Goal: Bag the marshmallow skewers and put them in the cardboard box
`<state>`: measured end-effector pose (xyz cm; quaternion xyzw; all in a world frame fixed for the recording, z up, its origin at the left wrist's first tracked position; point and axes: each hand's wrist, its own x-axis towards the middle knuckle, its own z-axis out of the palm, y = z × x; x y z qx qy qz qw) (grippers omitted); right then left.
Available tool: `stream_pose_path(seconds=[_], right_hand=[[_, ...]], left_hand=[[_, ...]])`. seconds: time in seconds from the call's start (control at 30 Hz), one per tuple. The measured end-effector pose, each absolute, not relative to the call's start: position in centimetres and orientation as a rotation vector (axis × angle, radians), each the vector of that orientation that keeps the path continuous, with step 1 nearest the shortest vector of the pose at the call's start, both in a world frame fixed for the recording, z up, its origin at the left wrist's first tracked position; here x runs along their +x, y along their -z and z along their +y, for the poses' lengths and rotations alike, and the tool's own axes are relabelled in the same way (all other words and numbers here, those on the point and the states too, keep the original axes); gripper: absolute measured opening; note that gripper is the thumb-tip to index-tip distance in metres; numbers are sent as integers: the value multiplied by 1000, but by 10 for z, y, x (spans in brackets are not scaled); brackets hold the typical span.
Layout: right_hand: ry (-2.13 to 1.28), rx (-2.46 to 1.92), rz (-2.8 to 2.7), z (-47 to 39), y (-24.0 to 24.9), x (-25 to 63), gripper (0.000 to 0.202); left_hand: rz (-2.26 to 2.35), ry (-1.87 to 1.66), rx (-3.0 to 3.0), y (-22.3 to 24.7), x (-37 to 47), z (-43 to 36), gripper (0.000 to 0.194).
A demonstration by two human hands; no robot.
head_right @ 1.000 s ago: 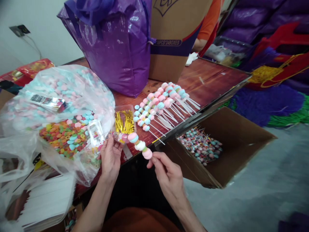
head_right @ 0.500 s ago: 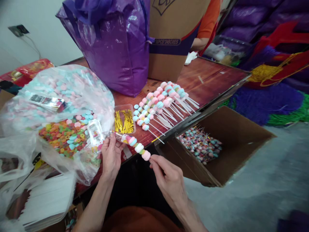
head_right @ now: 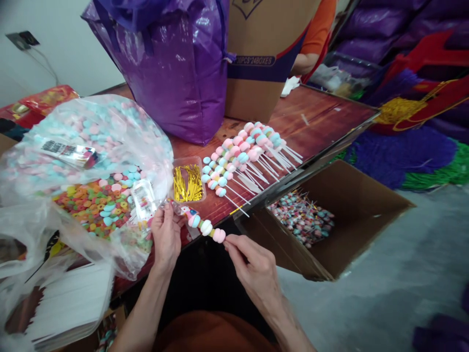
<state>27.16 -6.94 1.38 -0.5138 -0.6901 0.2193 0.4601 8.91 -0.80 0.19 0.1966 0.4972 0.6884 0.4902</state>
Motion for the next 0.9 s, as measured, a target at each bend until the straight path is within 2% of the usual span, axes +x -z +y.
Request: stream_pose_path(seconds=[0.2,0.47,0.67,0.9], right_hand=[[-566,-1276,-1625,-61,-13,276,9],[-331,-1310,-1732,-66,-9,272,10],[-599,-1332,-1612,-65,-9,268,9],[-704,-1453,-1512,-64,-10,269,14]], left_hand=[[1184,-1497,594,0,67,-2,36],[1260,-1446,641,-1,70,-5,35],[1194,-1519,603,-3,78,-6,34],[1233,-1541,518,-1,73,-4,39]])
